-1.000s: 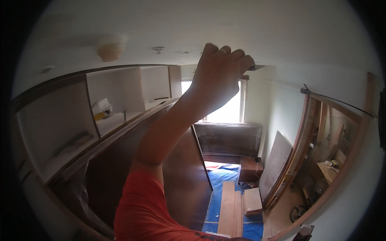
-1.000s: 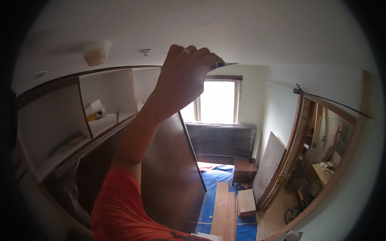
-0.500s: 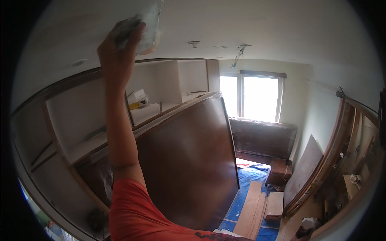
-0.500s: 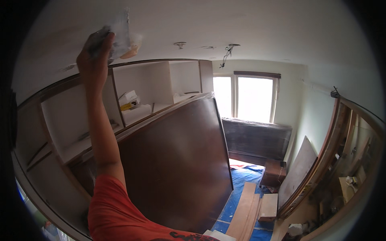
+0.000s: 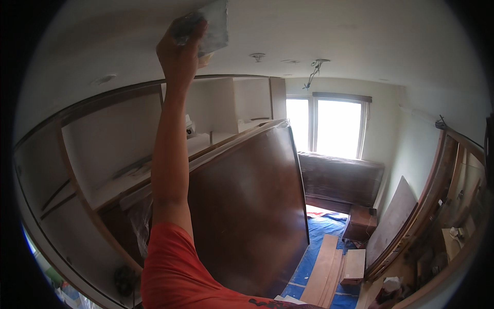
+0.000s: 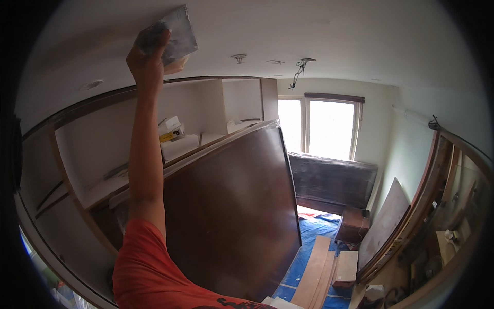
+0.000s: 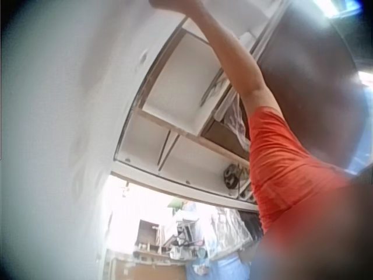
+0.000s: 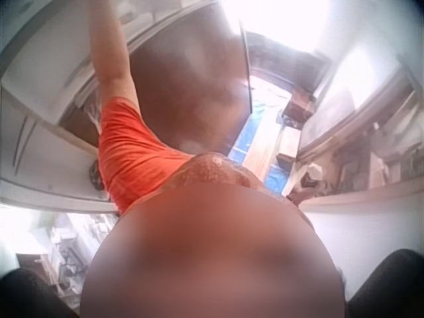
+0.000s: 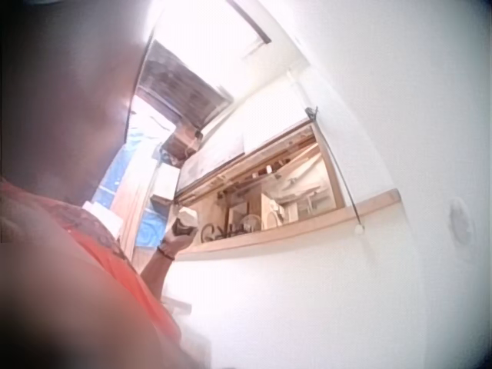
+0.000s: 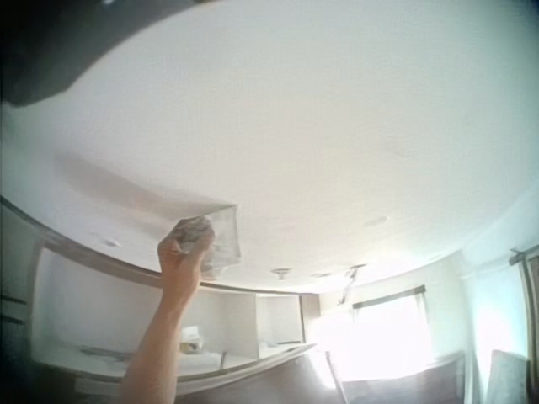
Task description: The person applies plaster to the ceiling using a trowel and hawk. They repeatedly scoop plaster from the hawk and spread it onto the ceiling surface, smoothing the material in place.
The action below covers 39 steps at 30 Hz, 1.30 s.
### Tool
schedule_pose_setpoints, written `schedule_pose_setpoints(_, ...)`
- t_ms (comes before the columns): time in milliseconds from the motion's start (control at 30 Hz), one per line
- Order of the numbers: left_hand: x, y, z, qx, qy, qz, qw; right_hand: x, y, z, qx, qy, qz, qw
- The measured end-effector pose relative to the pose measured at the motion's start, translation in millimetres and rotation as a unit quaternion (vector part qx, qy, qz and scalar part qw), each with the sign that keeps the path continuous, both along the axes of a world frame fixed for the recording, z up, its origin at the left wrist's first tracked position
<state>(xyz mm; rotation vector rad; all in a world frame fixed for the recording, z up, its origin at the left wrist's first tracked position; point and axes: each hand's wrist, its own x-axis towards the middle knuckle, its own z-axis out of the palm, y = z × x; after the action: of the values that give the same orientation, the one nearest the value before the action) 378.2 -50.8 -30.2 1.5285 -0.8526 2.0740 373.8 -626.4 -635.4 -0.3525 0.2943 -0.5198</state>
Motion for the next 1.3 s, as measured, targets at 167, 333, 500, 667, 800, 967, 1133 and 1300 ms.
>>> schedule_pose_setpoints(167, 14.3, -12.1, 2.5, -0.009, -0.028, -0.102, 0.994, -2.7, -16.2, -17.4, -0.25, -0.284, 0.007, 0.926)
schedule_pose_setpoints(333, 14.3, -24.9, 6.2, 0.001, -0.044, -0.078, 0.996, -21.3, -23.9, -27.8, -0.062, -0.019, -0.089, 0.994)
schedule_pose_setpoints(500, 11.7, -26.8, 3.9, -0.043, -0.048, -0.089, 0.994, -31.5, -22.5, -36.3, -0.236, 0.045, -0.176, 0.955)
schedule_pose_setpoints(667, 11.3, -30.1, 4.0, -0.01, -0.059, -0.063, 0.996, -44.2, -41.5, -31.4, -0.079, -0.007, -0.2, 0.977)
schedule_pose_setpoints(800, 6.8, -36.3, 8.6, -0.028, -0.058, -0.036, 0.997, -56.0, -71.9, -11.9, -0.187, -0.419, -0.084, 0.885)
schedule_pose_setpoints(967, 7.9, -47.7, 10.3, -0.005, -0.066, -0.057, 0.996, -76.5, -79.4, 6.9, -0.029, -0.03, -0.305, 0.951)
schedule_pose_setpoints(1133, 10.2, -61.7, 10.5, 0.004, -0.106, -0.032, 0.994, -80.6, -79.7, 7.7, -0.062, -0.012, -0.32, 0.945)
schedule_pose_setpoints(1300, 12.1, -77.5, 9.2, 0.007, -0.111, -0.03, 0.993, -77.9, -87.5, -10.0, -0.075, -0.154, -0.258, 0.951)
